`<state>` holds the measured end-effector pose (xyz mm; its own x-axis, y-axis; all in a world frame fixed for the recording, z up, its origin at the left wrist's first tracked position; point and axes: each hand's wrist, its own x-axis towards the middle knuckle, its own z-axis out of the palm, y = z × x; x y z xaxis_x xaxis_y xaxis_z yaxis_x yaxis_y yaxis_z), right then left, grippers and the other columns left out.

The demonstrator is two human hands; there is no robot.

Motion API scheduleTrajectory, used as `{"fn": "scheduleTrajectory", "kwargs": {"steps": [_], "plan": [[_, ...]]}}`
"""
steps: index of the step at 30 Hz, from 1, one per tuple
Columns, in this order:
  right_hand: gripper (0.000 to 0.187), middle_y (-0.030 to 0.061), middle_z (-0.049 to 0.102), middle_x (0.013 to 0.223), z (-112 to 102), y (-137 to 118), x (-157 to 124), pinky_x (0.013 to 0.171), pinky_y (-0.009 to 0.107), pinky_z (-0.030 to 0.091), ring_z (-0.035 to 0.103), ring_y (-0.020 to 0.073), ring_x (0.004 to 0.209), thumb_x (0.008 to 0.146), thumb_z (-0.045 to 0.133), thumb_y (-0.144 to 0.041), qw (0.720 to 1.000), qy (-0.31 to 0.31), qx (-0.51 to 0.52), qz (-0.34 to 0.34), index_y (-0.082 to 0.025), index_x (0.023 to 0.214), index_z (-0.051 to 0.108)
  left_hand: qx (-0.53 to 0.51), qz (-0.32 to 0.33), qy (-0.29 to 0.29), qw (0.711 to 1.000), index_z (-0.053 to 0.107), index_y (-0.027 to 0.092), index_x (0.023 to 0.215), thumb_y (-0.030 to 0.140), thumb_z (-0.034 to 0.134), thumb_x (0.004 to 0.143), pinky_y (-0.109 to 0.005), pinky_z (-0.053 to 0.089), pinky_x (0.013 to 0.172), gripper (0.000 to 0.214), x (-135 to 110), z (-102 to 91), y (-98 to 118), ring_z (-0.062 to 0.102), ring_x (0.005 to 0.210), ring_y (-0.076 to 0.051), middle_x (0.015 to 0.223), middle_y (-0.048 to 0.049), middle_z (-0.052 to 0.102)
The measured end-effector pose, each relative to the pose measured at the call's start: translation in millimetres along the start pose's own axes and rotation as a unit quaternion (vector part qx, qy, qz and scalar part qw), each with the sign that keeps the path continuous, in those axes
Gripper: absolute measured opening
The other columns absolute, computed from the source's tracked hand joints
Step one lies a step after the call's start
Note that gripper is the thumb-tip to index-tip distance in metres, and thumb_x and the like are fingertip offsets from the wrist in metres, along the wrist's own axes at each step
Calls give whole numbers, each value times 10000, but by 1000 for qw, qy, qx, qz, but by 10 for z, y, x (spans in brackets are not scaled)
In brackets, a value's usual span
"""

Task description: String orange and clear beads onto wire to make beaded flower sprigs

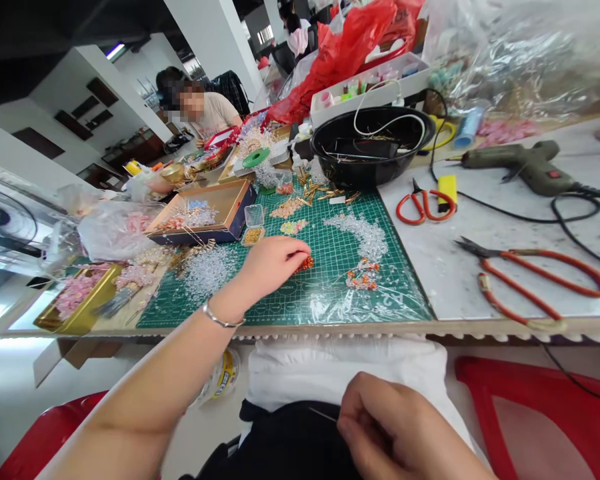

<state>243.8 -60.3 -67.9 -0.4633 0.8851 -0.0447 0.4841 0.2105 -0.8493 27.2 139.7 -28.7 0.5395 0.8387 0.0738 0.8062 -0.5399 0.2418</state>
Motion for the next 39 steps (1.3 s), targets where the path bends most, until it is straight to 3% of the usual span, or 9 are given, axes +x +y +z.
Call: {"fn": "scheduleTrajectory", "kwargs": {"steps": [6, 15, 20, 24, 27, 29, 31, 34, 39], "plan": [[202, -21, 645, 637, -36, -16, -78, 507, 179, 463, 587, 134, 549, 942, 476, -214, 998, -8, 26, 54, -253, 762, 557, -19, 71, -36, 997, 777, 225, 903, 203, 490, 952, -323, 519, 734, 293, 561, 355, 405, 681, 892, -208, 954, -45, 761], [188, 31, 649, 667, -185, -207, 31, 535, 223, 476, 567, 168, 590, 881, 449, -319, 989, -40, 70, 127, -239, 735, 535, -40, 88, -37, 995, 738, 206, 806, 163, 482, 915, -337, 455, 685, 281, 695, 497, 514, 630, 856, -214, 880, -54, 702], [207, 14, 607, 666, -179, -151, 33, 543, 228, 458, 539, 160, 598, 894, 470, -350, 985, -21, 103, 135, -234, 740, 548, -83, 84, -41, 992, 662, 189, 704, 118, 533, 851, -327, 436, 665, 208, 712, 300, 498, 583, 786, -191, 817, -45, 660], [310, -37, 478, 583, -227, -80, 6, 475, 209, 397, 449, 128, 526, 929, 533, -426, 969, 112, 159, 150, -232, 689, 509, -213, 37, 4, 976, 641, 206, 912, 249, 518, 935, -274, 445, 651, 132, 389, -52, 563, 547, 746, -131, 890, -29, 642], [380, -50, 443, 557, -283, -120, 19, 435, 196, 372, 408, 114, 491, 948, 558, -492, 947, 208, 203, 134, -230, 675, 520, -633, -102, -53, 765, 625, 206, 853, 263, 705, 833, -209, 343, 535, 100, -86, -147, 763, 425, 608, -76, 757, 16, 545], [409, -52, 448, 534, -301, -187, 45, 412, 189, 371, 406, 110, 466, 940, 585, -521, 937, 250, 222, 101, -233, 656, 527, -769, -175, -116, 604, 632, 176, 775, 241, 789, 753, -178, 286, 507, 171, -395, -91, 922, 396, 605, -63, 714, 15, 507], [417, -54, 452, 512, -296, -261, 73, 390, 185, 373, 405, 107, 441, 925, 616, -528, 930, 278, 229, 77, -237, 640, 529, -829, -223, -138, 494, 648, 152, 748, 218, 844, 699, -163, 267, 498, 212, -622, 4, 1050, 391, 622, -60, 717, 9, 494], [411, -48, 470, 511, -256, -338, 95, 378, 186, 393, 422, 109, 434, 917, 636, -525, 926, 296, 224, 62, -240, 637, 538, -861, -245, -139, 424, 648, 134, 719, 192, 859, 701, -156, 273, 498, 219, -786, 107, 1141, 400, 635, -64, 705, 3, 480], [423, -36, 496, 529, -204, -368, 68, 396, 198, 427, 459, 117, 454, 924, 611, -549, 934, 277, 216, 64, -240, 644, 545, -878, -218, -149, 398, 652, 129, 737, 165, 817, 755, -154, 283, 510, 169, -839, 103, 1163, 407, 630, -70, 701, -9, 485]]}}
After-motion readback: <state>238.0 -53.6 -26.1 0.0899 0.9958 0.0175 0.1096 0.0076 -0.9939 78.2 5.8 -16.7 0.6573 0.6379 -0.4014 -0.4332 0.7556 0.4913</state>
